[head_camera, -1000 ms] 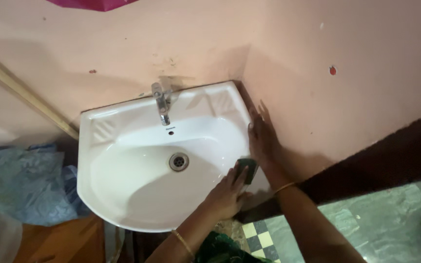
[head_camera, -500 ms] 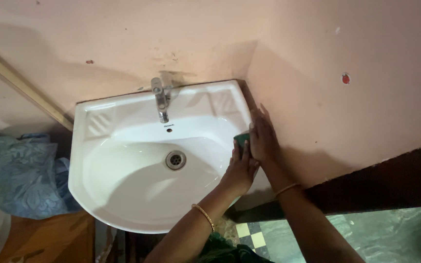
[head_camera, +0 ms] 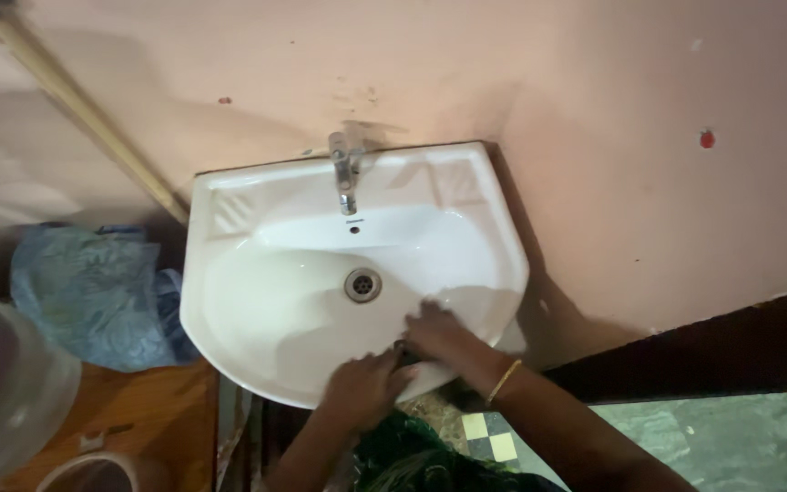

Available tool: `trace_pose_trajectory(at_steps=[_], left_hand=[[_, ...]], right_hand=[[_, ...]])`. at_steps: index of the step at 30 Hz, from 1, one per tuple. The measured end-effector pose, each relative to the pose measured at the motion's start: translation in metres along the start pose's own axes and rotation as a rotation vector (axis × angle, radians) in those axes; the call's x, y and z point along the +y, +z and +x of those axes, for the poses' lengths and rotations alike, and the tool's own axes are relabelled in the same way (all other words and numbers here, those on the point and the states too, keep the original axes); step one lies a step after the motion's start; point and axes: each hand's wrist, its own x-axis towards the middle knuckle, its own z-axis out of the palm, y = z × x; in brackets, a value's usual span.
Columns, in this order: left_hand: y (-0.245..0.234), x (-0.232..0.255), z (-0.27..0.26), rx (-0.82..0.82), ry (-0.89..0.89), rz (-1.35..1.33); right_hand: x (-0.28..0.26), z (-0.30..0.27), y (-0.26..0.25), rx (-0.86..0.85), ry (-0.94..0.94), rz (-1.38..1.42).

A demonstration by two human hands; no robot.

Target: The person wipes the surfaces of a white ceramic sink and the faucet with a green sponge, moving the sponge across different parts of the basin and rim.

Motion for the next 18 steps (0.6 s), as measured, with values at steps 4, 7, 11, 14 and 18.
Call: trace_pose_trajectory(at_steps=[4,7,11,14,18], left_hand=[[-0.007,-0.042,-0.035,0.052,0.002,0.317],[-0.01,-0.084,-0.041,0.2,-0.144,0.43],[-0.018,-0.15,-0.041,0.568,-0.172,0.479],[-0.02,-0.171,-0.029,0.719,-0.241,0.359],[-0.02,-0.171,-0.023,0.807,-0.306,0.254]], right_hand=[[-0.058,-0.009,-0.031,-0.157,0.025,0.69],[-0.055,-0.037,-0.05,-0.216,-0.125,0.557],[0.018,-0.047,-0.049,-0.179,-0.042,0.327],[0.076,-0.054,-0.047,0.189,-0.204,-0.142],[0.044,-0.079,-0.036,-0.017,-0.202,0.073]])
